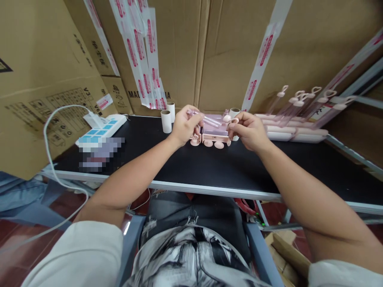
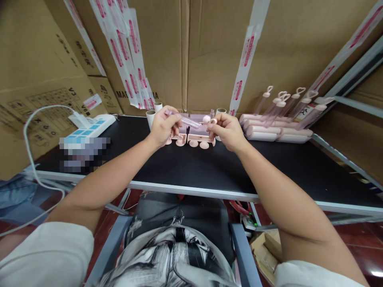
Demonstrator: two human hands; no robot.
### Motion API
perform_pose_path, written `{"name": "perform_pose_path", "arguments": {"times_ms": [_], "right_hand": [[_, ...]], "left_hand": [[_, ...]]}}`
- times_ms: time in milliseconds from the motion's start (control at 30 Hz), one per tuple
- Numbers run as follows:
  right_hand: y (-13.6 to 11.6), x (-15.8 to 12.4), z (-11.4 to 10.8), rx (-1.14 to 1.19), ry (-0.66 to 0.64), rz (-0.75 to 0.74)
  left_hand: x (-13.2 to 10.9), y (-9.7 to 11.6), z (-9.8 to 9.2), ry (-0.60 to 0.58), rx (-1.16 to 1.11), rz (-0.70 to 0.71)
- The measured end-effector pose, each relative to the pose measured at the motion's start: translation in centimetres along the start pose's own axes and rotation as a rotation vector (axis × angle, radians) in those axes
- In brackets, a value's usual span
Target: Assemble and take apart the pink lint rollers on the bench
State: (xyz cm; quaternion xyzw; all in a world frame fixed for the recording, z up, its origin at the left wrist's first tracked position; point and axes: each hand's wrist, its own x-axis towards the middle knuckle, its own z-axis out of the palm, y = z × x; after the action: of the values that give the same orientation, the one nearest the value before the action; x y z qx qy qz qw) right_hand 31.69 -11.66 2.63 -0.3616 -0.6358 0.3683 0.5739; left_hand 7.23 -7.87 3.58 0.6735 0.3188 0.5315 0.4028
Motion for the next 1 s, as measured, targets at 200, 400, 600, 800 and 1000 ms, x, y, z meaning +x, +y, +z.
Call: {"name": "perform_pose_path", "arguments": {"times_ms": [200, 400, 600, 800, 1000], "right_hand": [[-0.44, -0.65, 0.66, 0.163, -0.069, -0.003], [-0.34, -0.74, 0.83, 0.126, -0.097, -0.026], [-0.28, -0.54, 0.84, 0.091, 0.002, -0.097], [-0.45, -0.44, 0.96, 0.081, 0.025, -0.080], [0.07, -0.35, 0.56, 0.091, 0.050, -0.076]], "left_hand": [[0.11, 0.56, -0.76, 0.012, -0.155, -0.077], [0.00, 0.06, -0.57, -0.035, -0.081, -0.042], [-0.20, 0.18, -0.43, -0.056, -0.126, -0.062], [-0.42, 0.27, -0.48, -0.080, -0.027, -0.016], [-0.66, 0.27, -0.48, -0.087, 0.033, -0.023]]}}
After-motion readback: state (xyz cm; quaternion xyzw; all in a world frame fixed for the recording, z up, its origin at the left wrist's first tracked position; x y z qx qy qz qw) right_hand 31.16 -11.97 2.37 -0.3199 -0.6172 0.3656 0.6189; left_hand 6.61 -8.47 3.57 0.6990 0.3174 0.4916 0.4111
